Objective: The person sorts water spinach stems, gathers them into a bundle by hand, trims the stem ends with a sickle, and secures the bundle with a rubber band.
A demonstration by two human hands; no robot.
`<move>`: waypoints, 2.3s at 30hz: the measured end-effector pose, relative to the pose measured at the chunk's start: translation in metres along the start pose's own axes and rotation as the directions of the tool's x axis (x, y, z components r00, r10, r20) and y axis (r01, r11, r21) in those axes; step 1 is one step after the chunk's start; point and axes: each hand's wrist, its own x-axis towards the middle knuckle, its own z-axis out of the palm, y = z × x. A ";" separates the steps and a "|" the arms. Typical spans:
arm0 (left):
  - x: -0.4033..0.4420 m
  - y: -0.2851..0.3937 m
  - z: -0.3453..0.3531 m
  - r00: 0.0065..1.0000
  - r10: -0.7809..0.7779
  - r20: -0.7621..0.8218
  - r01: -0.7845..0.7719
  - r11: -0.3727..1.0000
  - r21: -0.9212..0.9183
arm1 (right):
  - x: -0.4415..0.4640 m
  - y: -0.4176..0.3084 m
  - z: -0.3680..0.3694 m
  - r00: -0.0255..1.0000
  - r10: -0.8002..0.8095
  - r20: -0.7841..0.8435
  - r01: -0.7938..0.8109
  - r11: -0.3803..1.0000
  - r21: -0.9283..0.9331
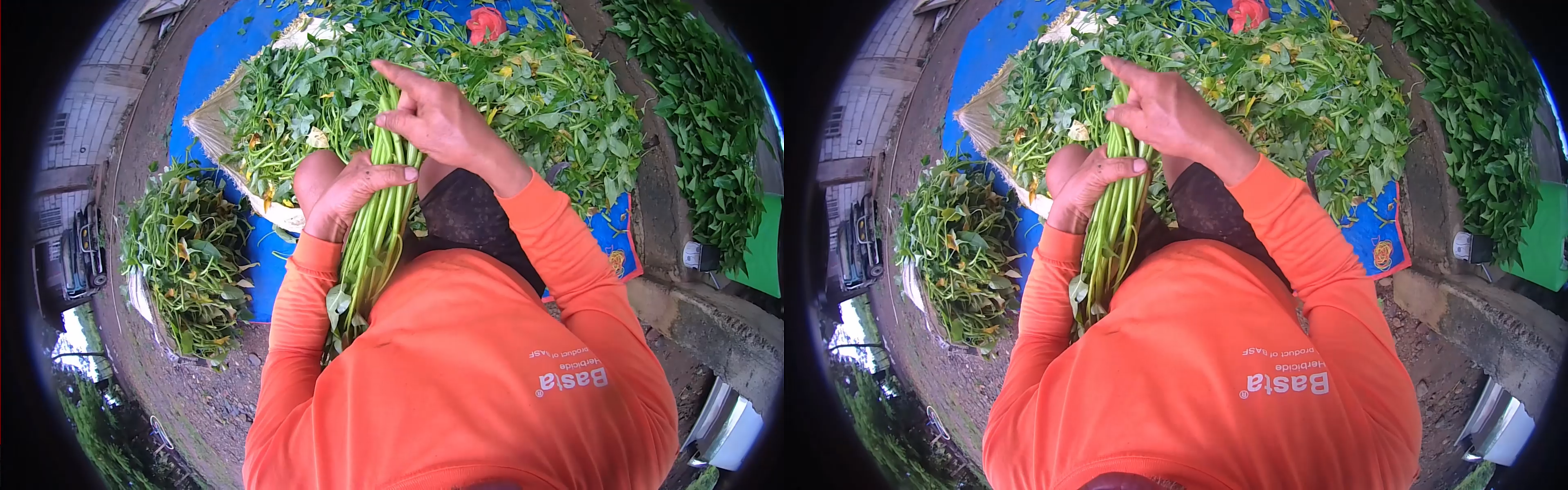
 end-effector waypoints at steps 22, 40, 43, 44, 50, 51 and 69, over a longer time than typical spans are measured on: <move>-0.133 0.109 -0.044 0.852 0.474 -0.224 -0.383 0.854 0.352 | 0.083 -0.086 0.074 0.980 -0.129 0.155 -0.054 0.575 0.817; -0.070 0.310 0.041 0.441 0.886 -0.144 -0.880 0.459 0.125 | 0.093 -0.160 -0.036 0.900 -0.320 -0.296 0.346 0.937 0.040; -0.046 0.302 0.045 0.341 0.923 -0.177 -0.880 0.380 0.284 | 0.074 -0.160 -0.043 0.882 -0.279 -0.379 0.303 0.953 0.003; -0.043 0.298 0.050 0.342 0.926 -0.158 -0.888 0.373 0.267 | 0.069 -0.158 -0.046 0.880 -0.276 -0.385 0.306 0.952 0.018; -0.010 0.261 0.082 0.240 0.970 -0.037 -0.909 0.237 0.343 | 0.048 -0.156 -0.073 0.867 -0.242 -0.437 0.207 0.970 -0.127; -0.004 0.263 0.076 0.276 0.961 -0.027 -0.910 0.270 0.315 | 0.049 -0.152 -0.074 0.890 -0.211 -0.403 0.180 0.977 -0.115; 0.005 0.260 0.115 0.528 0.849 0.020 -0.849 0.528 -0.011 | -0.034 -0.092 -0.090 0.979 -0.189 -0.078 0.203 0.944 0.261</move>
